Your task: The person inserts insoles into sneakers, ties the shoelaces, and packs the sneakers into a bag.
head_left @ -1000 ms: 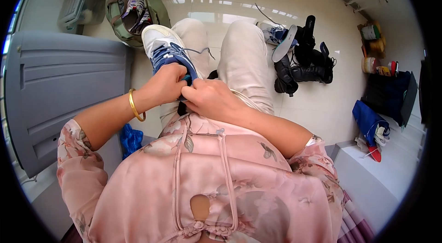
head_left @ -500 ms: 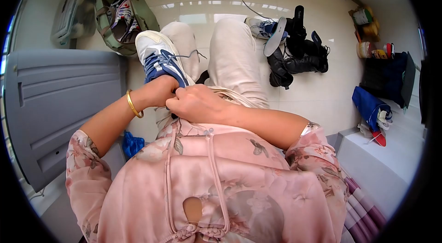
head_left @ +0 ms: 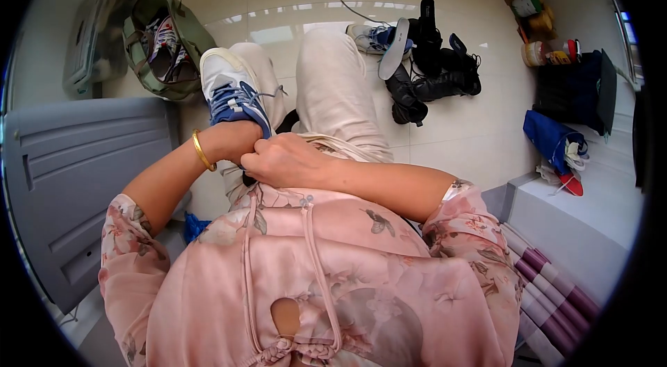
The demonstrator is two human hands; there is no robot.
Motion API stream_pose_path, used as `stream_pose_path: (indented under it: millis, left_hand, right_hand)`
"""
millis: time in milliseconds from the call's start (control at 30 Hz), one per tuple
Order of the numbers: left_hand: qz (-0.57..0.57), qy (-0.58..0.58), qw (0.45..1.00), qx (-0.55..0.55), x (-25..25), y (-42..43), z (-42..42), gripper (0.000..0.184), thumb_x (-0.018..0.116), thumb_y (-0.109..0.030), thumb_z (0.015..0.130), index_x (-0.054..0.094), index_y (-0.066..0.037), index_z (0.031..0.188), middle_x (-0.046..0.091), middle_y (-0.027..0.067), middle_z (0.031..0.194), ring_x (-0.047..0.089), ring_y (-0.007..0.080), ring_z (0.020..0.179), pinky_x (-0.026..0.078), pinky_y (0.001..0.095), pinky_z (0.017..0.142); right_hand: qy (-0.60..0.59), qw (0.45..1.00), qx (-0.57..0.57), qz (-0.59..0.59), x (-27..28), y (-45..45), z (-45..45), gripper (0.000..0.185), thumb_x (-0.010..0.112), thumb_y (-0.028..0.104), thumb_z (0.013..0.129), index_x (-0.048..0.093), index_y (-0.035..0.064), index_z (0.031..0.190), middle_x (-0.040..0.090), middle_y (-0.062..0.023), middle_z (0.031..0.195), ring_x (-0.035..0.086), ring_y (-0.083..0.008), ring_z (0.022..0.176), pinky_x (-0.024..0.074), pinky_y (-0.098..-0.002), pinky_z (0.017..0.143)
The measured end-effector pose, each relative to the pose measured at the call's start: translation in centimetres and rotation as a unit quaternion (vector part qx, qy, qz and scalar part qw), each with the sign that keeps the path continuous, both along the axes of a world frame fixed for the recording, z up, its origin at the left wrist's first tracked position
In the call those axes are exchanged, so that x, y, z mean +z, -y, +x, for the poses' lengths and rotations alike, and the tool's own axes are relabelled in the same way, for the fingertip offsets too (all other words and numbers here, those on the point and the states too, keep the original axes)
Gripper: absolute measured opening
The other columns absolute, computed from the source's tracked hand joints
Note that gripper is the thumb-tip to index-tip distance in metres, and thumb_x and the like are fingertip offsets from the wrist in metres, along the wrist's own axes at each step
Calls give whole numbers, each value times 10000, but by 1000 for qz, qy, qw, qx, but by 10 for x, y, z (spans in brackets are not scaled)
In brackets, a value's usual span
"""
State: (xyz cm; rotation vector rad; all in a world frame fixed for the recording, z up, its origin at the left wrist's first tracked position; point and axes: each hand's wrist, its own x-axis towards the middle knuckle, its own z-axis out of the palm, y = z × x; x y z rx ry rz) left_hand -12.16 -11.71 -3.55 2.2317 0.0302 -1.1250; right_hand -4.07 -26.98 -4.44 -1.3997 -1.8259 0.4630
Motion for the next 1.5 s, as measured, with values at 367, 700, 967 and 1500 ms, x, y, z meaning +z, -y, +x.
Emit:
stream_pose_path:
  millis: [367, 700, 967, 1500]
  left_hand:
    - [-88, 79, 908, 403, 24, 7, -43, 134, 637, -56, 747, 616, 59, 812, 610, 139, 690, 530, 95, 659, 455, 310, 592]
    - [-150, 20, 969, 196, 18, -16, -45, 136, 558, -14, 699, 610, 36, 815, 624, 152, 773, 564, 196, 716, 446, 319, 662]
    - [-40, 52, 997, 43, 32, -15, -31, 198, 545, -12, 707, 632, 40, 877, 598, 204, 924, 567, 350, 881, 451, 381, 773]
    - [292, 415, 802, 315, 26, -16, -60, 244, 659, -73, 626, 648, -39, 867, 577, 102, 845, 557, 290, 841, 465, 375, 736]
  right_hand:
    - [-37, 999, 34, -11, 11, -14, -1, 103, 583, 89, 738, 505, 26, 712, 535, -157, 635, 584, -323, 559, 459, -417, 474]
    - [-16, 999, 41, -14, 10, -19, -6, 119, 590, 105, 746, 506, 30, 705, 540, -156, 635, 585, -317, 558, 466, -411, 481]
    - [-10, 999, 31, -17, 12, -19, -3, 237, 684, 180, 739, 486, 52, 718, 505, -109, 630, 555, -284, 543, 449, -397, 476]
    - [-13, 999, 23, -47, 40, -31, 4, 191, 654, 140, 763, 549, -19, 752, 542, -185, 783, 563, -334, 775, 465, -426, 651]
